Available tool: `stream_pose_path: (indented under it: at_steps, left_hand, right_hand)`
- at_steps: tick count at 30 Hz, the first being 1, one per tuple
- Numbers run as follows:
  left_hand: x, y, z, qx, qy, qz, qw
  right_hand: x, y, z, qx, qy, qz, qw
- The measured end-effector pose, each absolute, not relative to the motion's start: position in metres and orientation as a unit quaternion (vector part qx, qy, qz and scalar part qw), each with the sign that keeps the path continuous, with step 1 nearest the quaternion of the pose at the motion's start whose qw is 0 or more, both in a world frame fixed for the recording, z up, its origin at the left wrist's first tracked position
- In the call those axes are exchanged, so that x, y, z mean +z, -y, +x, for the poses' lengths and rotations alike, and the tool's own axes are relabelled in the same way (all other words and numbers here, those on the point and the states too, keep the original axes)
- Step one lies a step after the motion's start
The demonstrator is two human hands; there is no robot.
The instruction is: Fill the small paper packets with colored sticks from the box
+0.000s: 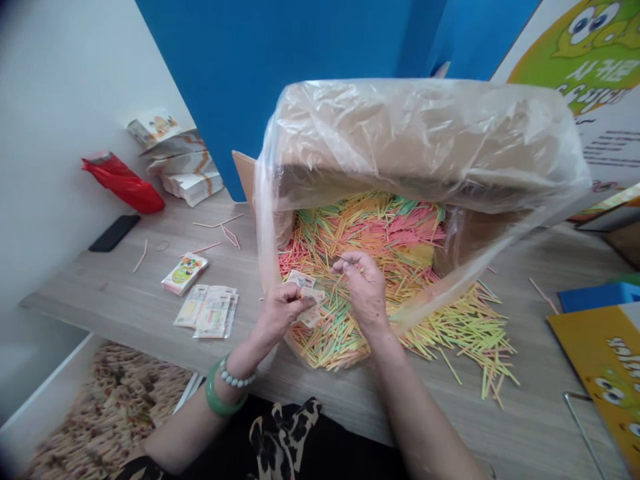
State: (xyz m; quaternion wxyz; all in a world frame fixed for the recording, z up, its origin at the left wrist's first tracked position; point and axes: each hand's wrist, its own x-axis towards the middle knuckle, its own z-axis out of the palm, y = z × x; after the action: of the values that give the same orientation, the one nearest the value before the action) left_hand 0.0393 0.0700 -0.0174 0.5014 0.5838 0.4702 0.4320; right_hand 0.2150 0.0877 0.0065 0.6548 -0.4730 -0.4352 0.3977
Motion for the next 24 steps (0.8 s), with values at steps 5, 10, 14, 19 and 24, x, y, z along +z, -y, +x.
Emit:
stream_pose_path:
  at_steps: [5, 10, 14, 19, 24]
  left_hand:
    - [-0.011, -0.070, 0.044, 0.420, -0.462, 0.603, 0.496]
    - [0.001, -0.064, 0.048, 0.374, -0.477, 0.525, 0.598]
    - [0.005, -0.062, 0.047, 0.355, -0.474, 0.480, 0.647]
    - [0.003, -0.063, 0.047, 0.359, -0.461, 0.456, 0.672]
    - [0.006, -0.062, 0.047, 0.365, -0.460, 0.459, 0.667]
  right_hand:
    - [0.044, -0.076, 0.193, 0.431, 0.406, -0.366, 0.719]
    - [0.044, -0.067, 0.171, 0.403, 0.454, -0.384, 0.696]
    - [0.032, -0.064, 0.172, 0.392, 0.470, -0.415, 0.674]
    - [0.027, -0.060, 0.178, 0.391, 0.475, -0.442, 0.653]
    - [0.027, -0.058, 0.178, 0.435, 0.469, -0.448, 0.625]
